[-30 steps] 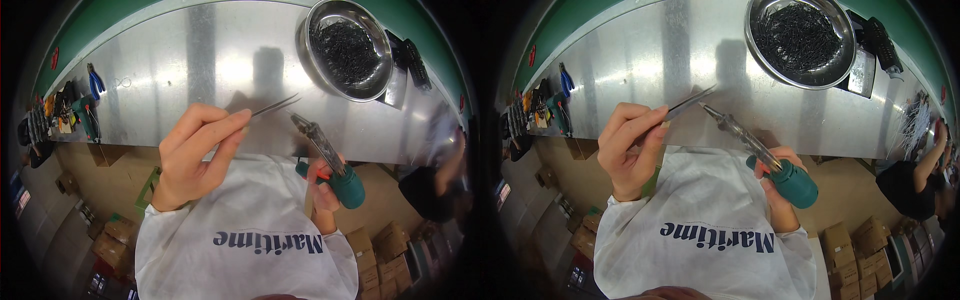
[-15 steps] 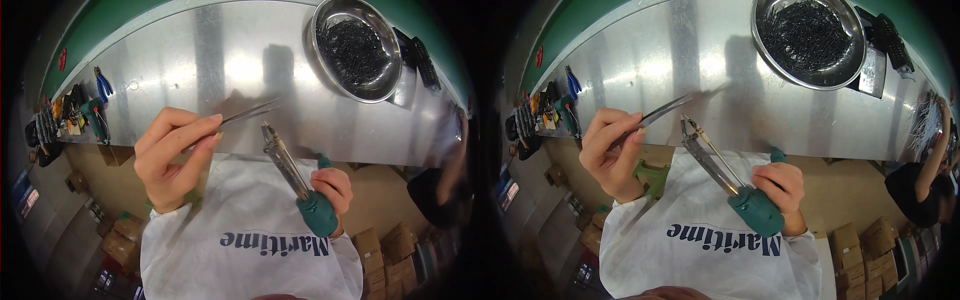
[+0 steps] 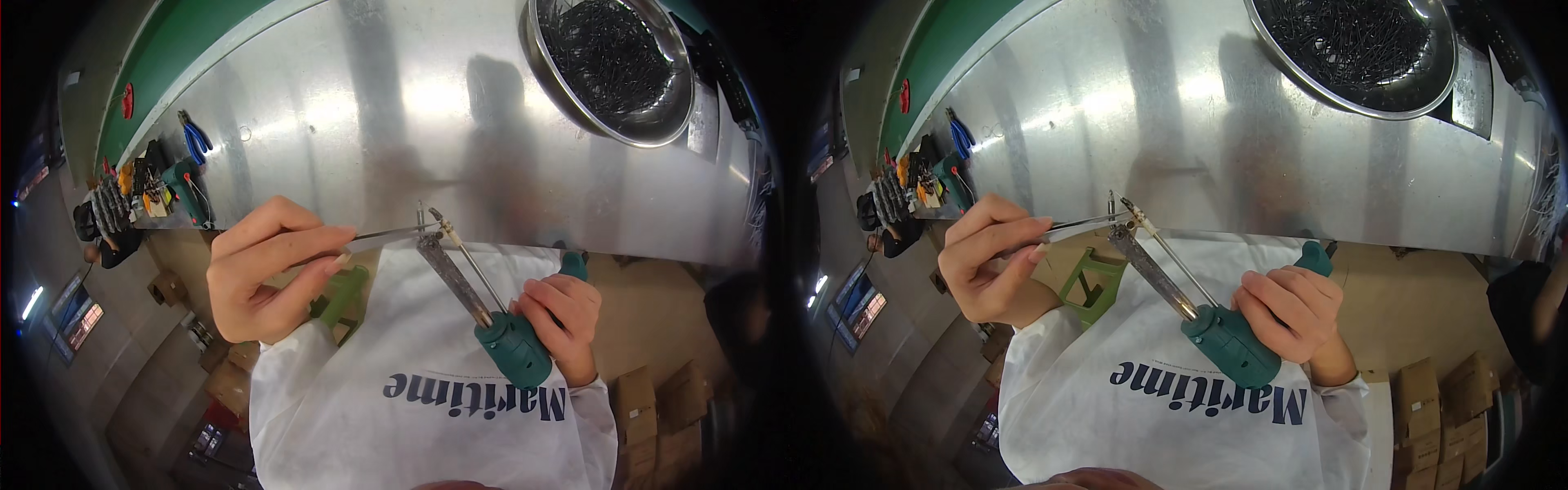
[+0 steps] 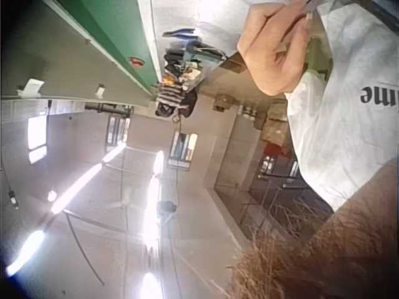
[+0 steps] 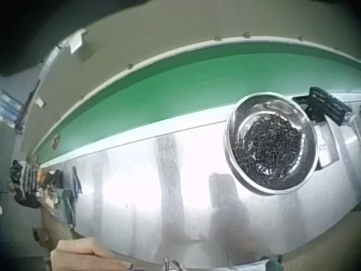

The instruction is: Soldering wires and components onto a circular printed circuit board inside a red plastic housing on an assembly line.

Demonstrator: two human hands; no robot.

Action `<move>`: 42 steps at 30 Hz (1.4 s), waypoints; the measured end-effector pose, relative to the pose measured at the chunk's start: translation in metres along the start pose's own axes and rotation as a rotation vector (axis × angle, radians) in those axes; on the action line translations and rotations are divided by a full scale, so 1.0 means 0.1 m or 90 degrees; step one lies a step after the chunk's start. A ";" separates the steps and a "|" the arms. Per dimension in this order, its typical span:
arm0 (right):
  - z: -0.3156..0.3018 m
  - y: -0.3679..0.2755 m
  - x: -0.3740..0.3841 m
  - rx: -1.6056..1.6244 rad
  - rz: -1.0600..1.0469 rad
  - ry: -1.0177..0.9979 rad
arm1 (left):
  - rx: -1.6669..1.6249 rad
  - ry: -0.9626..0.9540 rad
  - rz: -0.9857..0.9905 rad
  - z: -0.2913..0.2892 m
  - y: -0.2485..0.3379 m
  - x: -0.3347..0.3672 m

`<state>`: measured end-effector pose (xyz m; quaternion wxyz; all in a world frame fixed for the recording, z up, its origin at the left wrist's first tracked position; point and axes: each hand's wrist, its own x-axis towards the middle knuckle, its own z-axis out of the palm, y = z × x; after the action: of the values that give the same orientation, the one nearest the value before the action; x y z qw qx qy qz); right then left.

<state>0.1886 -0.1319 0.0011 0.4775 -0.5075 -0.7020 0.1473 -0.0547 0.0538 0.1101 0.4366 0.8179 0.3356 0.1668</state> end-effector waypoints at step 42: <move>-0.01 0.02 -0.04 -0.032 -0.041 -0.015 | 0.126 0.013 -0.222 0.04 -0.02 -0.04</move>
<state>0.1905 -0.1345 -0.0014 0.4608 -0.4949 -0.7269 0.1201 -0.0561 0.0494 0.1059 0.3726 0.7848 0.4911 0.0630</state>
